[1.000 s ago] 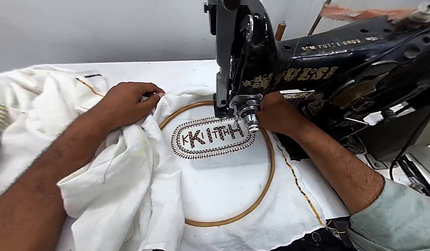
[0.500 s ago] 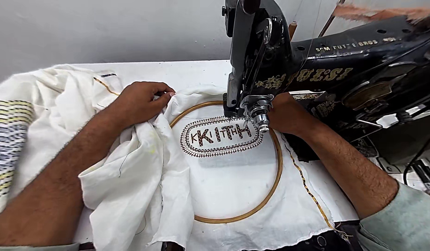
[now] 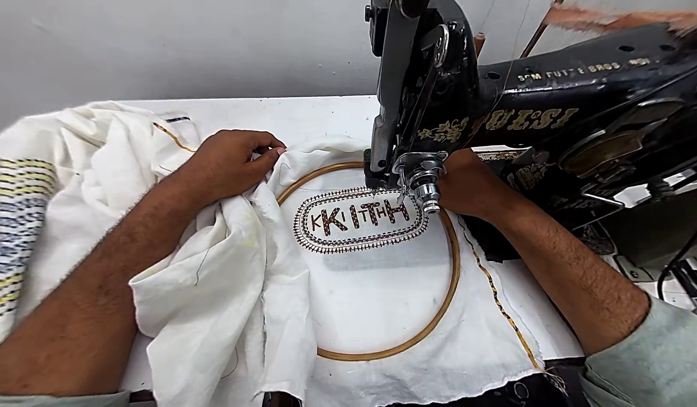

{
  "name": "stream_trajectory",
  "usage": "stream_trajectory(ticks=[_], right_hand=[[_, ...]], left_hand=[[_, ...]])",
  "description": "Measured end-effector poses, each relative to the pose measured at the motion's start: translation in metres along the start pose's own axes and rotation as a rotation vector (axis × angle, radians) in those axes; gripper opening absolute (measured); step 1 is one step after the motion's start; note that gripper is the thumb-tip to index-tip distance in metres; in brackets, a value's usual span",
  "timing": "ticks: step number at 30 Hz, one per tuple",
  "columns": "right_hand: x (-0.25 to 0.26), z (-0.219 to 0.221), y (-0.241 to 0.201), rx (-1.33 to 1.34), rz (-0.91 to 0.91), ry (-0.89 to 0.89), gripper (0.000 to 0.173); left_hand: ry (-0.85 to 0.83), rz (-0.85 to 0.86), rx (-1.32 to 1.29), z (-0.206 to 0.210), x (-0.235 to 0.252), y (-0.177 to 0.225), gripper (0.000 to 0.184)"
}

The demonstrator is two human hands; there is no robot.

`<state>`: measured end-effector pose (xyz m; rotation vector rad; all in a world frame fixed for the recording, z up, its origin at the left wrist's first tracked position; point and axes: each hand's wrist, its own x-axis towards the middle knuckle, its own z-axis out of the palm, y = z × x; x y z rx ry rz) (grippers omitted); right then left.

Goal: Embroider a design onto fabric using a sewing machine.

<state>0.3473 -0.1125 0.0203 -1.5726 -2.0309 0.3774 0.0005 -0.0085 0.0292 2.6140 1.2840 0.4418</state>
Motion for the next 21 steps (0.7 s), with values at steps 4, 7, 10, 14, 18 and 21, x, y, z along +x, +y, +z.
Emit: stream_trajectory(ticks=[4, 7, 10, 14, 18, 21], right_hand=[[0.0003, -0.0006, -0.0009, -0.004, 0.011, -0.011, 0.012], [0.0002, -0.0004, -0.0008, -0.002, 0.007, -0.008, 0.012], [0.0001, -0.0002, -0.0004, 0.009, -0.005, 0.001, 0.011], [0.0001, -0.001, -0.0021, 0.005, 0.019, -0.01, 0.012], [0.0002, 0.0001, 0.0, 0.013, 0.006, -0.004, 0.012], [-0.0005, -0.0009, -0.0024, 0.013, 0.005, 0.0, 0.011]], left_hand=[[0.0, -0.015, -0.002, 0.0002, -0.0002, 0.0011, 0.03], [-0.004, -0.008, 0.002, -0.0003, -0.0005, 0.001, 0.031], [-0.004, -0.009, -0.001, -0.0004, -0.0004, 0.0015, 0.031], [0.002, -0.01, 0.0, 0.0, -0.0005, 0.0007, 0.03], [-0.005, -0.019, 0.004, -0.0007, -0.0005, 0.002, 0.03], [0.001, -0.009, 0.008, -0.0002, -0.0004, 0.0014, 0.03]])
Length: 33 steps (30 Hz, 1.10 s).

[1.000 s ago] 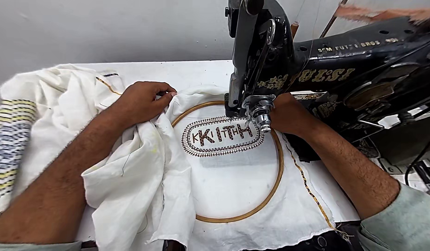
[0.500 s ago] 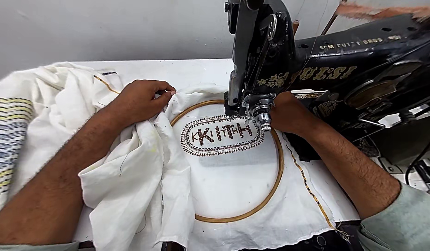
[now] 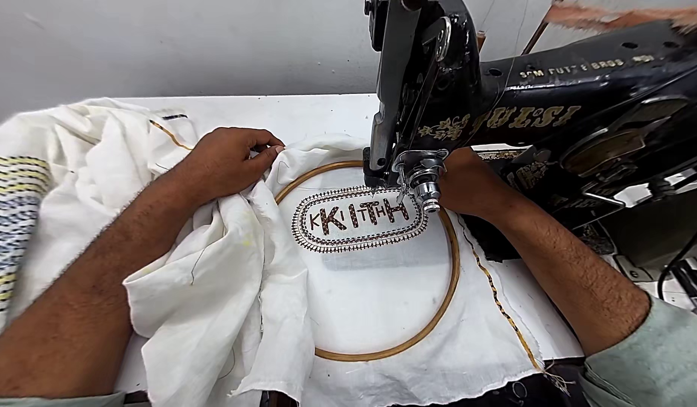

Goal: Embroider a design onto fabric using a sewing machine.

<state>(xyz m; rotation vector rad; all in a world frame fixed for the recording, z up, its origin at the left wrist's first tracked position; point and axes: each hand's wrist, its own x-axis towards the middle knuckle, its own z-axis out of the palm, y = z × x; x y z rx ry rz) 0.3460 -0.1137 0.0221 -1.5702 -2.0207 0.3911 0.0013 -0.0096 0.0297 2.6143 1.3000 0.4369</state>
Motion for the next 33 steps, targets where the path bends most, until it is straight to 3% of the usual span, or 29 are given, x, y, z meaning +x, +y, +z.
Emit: stream_trajectory(ticks=[33], right_hand=[[0.0017, 0.0002, 0.0029, -0.009, 0.009, -0.024, 0.013]], left_hand=[[-0.009, -0.005, 0.001, 0.0001, -0.0002, 0.0019, 0.03]])
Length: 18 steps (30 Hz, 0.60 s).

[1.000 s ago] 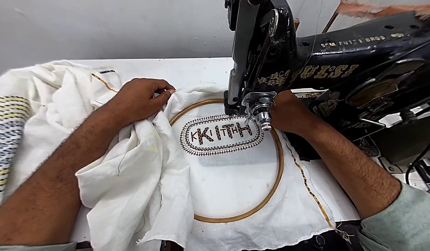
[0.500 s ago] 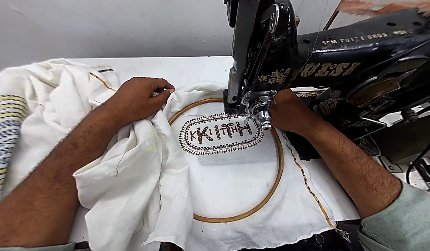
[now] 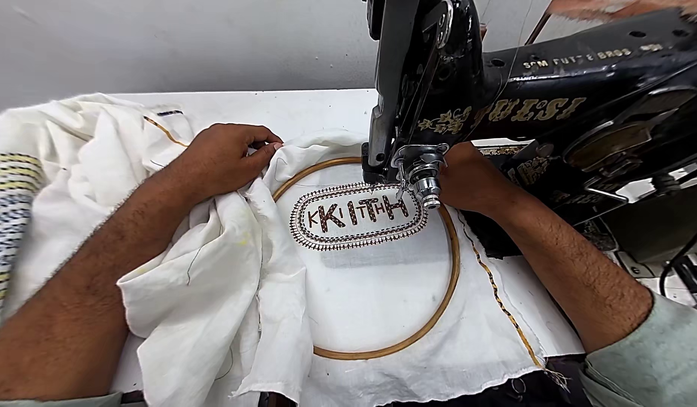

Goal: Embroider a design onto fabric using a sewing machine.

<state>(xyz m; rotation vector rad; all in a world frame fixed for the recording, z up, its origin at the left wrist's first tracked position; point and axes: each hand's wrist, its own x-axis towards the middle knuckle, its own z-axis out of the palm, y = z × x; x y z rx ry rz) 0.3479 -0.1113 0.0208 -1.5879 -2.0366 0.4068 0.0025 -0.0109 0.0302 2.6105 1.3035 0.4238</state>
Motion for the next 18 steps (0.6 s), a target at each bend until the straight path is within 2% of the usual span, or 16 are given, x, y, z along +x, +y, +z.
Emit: stream_trajectory(ticks=[18], right_hand=[[-0.003, -0.006, -0.011, -0.007, 0.036, -0.029, 0.012]], left_hand=[[-0.007, 0.031, 0.012, 0.0, -0.002, 0.008, 0.029]])
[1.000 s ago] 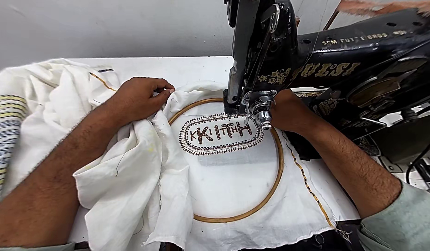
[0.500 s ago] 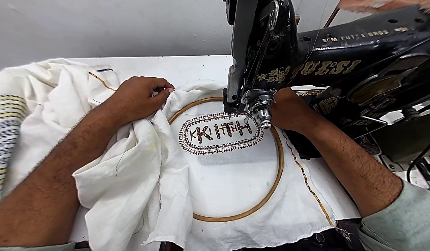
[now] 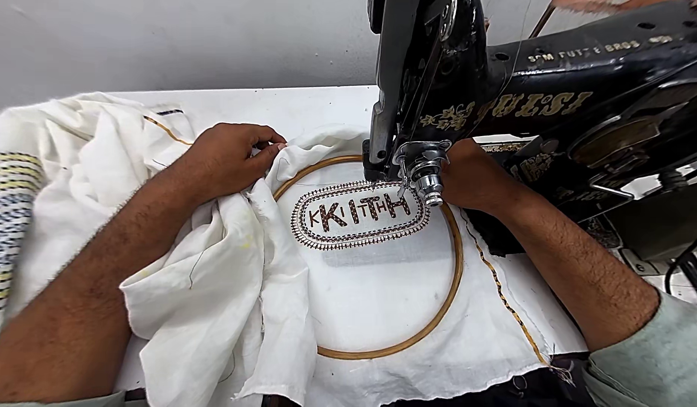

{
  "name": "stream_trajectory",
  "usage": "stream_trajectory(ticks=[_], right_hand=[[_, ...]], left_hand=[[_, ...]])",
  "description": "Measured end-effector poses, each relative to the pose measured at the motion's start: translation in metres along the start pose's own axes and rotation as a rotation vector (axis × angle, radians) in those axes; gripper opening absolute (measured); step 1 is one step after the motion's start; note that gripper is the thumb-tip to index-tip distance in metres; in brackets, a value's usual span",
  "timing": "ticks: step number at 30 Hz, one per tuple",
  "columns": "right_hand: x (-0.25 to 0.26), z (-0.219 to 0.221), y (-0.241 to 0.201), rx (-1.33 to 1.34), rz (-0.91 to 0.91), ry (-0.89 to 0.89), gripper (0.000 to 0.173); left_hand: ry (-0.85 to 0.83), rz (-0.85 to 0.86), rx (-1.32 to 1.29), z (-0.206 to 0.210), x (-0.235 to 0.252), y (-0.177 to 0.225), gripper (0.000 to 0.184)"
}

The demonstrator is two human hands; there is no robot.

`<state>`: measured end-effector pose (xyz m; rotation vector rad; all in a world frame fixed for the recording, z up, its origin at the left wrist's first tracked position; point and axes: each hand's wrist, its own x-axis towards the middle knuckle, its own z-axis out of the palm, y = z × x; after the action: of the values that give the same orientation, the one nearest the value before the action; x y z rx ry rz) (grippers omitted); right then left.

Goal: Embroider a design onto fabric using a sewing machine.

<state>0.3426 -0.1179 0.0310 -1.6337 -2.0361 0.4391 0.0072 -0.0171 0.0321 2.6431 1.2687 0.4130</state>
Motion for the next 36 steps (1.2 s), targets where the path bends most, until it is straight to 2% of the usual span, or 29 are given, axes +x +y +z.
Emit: stream_trajectory(ticks=[36], right_hand=[[0.0002, 0.0025, 0.0044, -0.024, -0.018, 0.013, 0.016]], left_hand=[[-0.019, 0.024, 0.04, -0.0005, -0.0001, 0.0032, 0.028]])
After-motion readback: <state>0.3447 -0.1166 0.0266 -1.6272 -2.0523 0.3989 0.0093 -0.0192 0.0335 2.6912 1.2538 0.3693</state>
